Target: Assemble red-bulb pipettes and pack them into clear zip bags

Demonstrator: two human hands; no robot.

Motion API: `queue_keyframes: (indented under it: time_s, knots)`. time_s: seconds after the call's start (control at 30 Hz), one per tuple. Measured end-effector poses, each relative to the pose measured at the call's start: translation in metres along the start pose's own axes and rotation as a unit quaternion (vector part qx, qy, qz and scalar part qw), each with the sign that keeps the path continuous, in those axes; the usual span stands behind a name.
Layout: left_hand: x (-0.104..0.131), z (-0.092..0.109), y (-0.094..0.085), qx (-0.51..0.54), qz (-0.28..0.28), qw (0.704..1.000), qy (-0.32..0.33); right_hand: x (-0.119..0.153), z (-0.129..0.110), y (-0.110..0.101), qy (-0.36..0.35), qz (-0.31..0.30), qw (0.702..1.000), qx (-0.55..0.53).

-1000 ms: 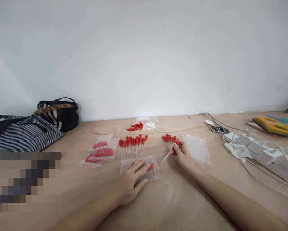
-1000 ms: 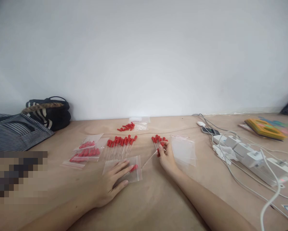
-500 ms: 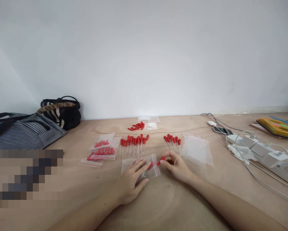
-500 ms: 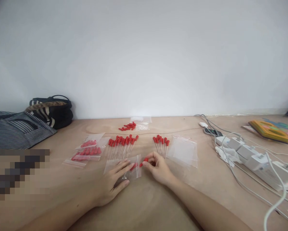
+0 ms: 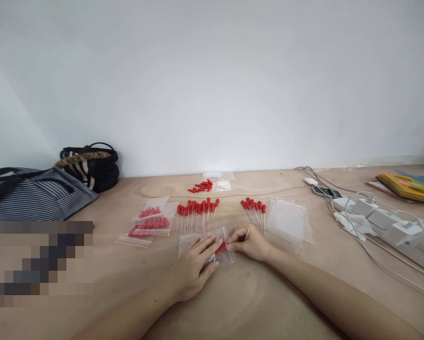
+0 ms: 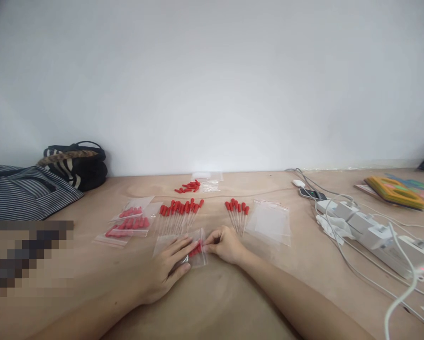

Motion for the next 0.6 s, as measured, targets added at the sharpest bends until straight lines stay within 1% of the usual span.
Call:
queue_keyframes:
  time_s: [0.07, 0.1, 0.17, 0.23, 0.27, 0.33, 0.4, 0.43, 0.5, 0.6]
  knots:
    - [0.000, 0.001, 0.000, -0.010, 0.003, 1.000, 0.004, -0.002, 0.004, -0.002, 0.025, 0.005, 0.998, 0.053]
    - [0.000, 0.001, 0.000, -0.015, 0.003, 1.000, 0.007, -0.002, 0.004, -0.005, 0.027, 0.006, 0.996, 0.089]
    - [0.001, 0.002, 0.000, -0.021, 0.004, 1.000, 0.012, -0.004, 0.000, -0.018, 0.022, 0.014, 0.987, 0.159]
    - [0.000, 0.004, 0.000, -0.022, 0.000, 1.000, 0.017, -0.005, 0.001, -0.041, 0.037, 0.049, 0.973, 0.223]
    - [0.000, 0.005, 0.000, -0.021, -0.003, 1.000, 0.018, -0.004, 0.004, -0.058, 0.061, 0.084, 0.960, 0.260]
    - [-0.002, 0.009, -0.001, -0.018, -0.011, 0.999, 0.025, 0.000, 0.017, -0.094, 0.141, 0.156, 0.917, 0.339]
    - [-0.006, 0.015, -0.002, -0.015, -0.015, 0.999, 0.038, 0.002, 0.032, -0.116, 0.205, 0.177, 0.888, 0.372]
    - [-0.009, 0.019, -0.003, -0.014, -0.014, 0.999, 0.047, 0.002, 0.039, -0.123, 0.232, 0.177, 0.879, 0.376]
    - [-0.013, 0.025, -0.003, -0.014, -0.007, 0.998, 0.067, -0.002, 0.052, -0.128, 0.281, 0.163, 0.870, 0.371]
    - [-0.015, 0.030, -0.004, -0.019, 0.020, 0.995, 0.092, -0.010, 0.065, -0.126, 0.331, 0.141, 0.862, 0.356]
Point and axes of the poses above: each hand's wrist, its own x-axis away from the middle knuckle, its own y-axis out of the palm, z = x × y, the point moved 9 cm from there along -x, towards the middle knuckle, and after that the axes turned 5 degrees about -y, right-handed, at the moved point
